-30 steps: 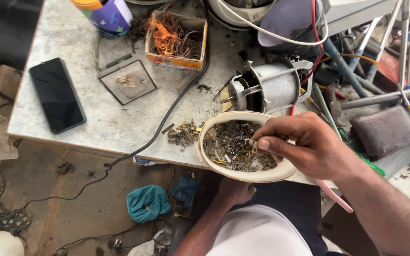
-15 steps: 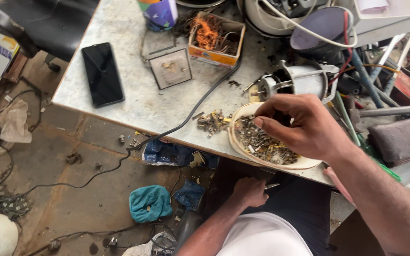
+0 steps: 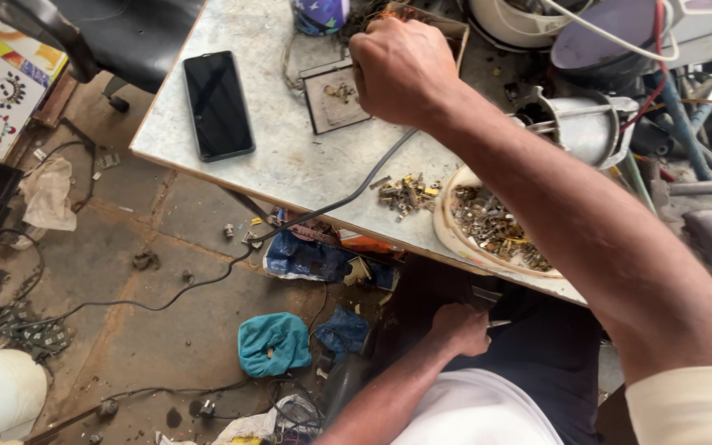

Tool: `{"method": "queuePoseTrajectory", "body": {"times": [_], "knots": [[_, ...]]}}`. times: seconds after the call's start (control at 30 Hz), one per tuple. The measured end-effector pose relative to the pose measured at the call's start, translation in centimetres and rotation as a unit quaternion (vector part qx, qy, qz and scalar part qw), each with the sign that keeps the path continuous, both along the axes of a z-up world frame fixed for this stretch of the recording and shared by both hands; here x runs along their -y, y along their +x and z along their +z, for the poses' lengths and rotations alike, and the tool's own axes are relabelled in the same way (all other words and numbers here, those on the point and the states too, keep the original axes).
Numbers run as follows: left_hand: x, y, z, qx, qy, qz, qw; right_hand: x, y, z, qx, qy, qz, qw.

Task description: The person sorts small metal parts and debris from a white bowl into a small cardboard box on a cluttered workbench. They use their hands to pick up and transfer the items, occasionally using pliers to handle specific pieces.

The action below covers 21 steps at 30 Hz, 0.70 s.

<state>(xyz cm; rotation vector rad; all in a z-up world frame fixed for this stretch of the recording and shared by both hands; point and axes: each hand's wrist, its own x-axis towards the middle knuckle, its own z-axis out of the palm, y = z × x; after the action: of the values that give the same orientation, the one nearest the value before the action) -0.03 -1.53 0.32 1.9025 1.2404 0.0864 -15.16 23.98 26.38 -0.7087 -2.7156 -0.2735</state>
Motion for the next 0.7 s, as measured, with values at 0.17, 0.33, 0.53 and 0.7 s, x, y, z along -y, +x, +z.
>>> {"method": "queuePoseTrajectory", "body": {"times": [0.17, 0.33, 0.53, 0.7], "knots": [[0.1, 0.1, -0.6, 0.001, -0.018, -0.014, 1.0, 0.0, -0.7, 1.4, 0.122, -0.035, -0.136, 0.982], [0.1, 0.0, -0.7, 0.016, -0.005, -0.011, 1.0, -0.2, 1.8, 2.7, 0.032, -0.043, 0.012, 0.999], [-0.2, -0.1, -0.5, 0.016, -0.032, -0.006, 0.999, 0.2, 1.9, 0.7, 0.045, -0.021, 0.111, 0.993], [-0.1, -0.1, -0.3, 0.008, -0.026, -0.013, 1.0, 0.4, 1.1, -0.6, 0.115, 0.017, 0.112, 0.987]]}}
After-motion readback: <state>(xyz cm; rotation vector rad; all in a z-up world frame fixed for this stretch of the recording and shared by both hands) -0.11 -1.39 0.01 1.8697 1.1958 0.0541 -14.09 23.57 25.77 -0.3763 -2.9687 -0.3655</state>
